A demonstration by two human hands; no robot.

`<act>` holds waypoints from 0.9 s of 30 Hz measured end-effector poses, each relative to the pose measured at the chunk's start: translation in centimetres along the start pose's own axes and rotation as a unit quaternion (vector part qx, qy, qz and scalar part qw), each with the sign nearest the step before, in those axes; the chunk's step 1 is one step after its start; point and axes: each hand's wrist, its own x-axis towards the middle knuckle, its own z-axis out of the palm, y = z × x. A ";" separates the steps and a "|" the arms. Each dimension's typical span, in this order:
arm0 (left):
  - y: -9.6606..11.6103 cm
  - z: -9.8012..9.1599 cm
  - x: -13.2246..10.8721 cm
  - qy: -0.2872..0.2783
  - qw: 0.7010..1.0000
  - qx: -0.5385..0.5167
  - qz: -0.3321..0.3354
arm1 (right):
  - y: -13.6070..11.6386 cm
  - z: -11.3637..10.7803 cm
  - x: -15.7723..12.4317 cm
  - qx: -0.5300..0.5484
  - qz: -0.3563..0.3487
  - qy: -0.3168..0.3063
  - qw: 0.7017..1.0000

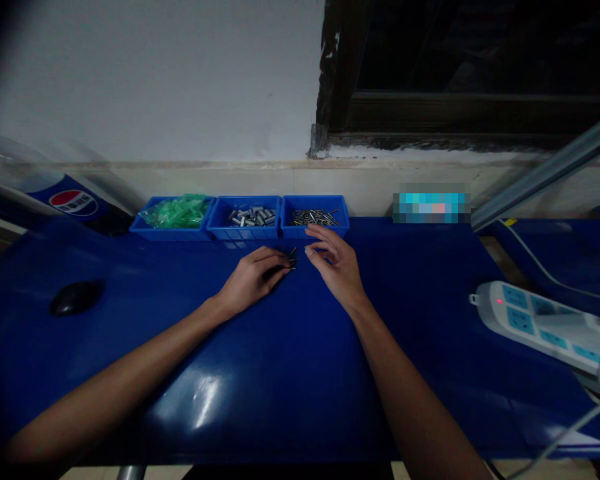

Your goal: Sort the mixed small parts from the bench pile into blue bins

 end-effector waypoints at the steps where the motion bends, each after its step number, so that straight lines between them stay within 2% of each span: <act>1: 0.0 0.0 0.0 0.008 1.000 -0.014 -0.002 | 0.1 0.0 0.0 0.004 0.000 0.001 1.000; 8: -0.1 -0.2 0.1 0.059 0.994 -0.073 -0.060 | 0.5 -0.1 0.0 0.006 0.009 0.000 1.000; 20: 0.1 -0.5 0.3 0.123 0.986 -0.036 -0.107 | 0.3 0.0 0.0 0.018 0.032 0.005 0.999; 23: 0.0 -0.5 0.4 0.126 0.985 -0.033 -0.109 | 0.3 0.0 0.0 0.016 0.035 0.002 0.999; 27: -0.2 -0.3 0.3 0.087 0.992 -0.022 -0.085 | 0.4 -0.1 0.0 0.016 0.035 -0.001 0.999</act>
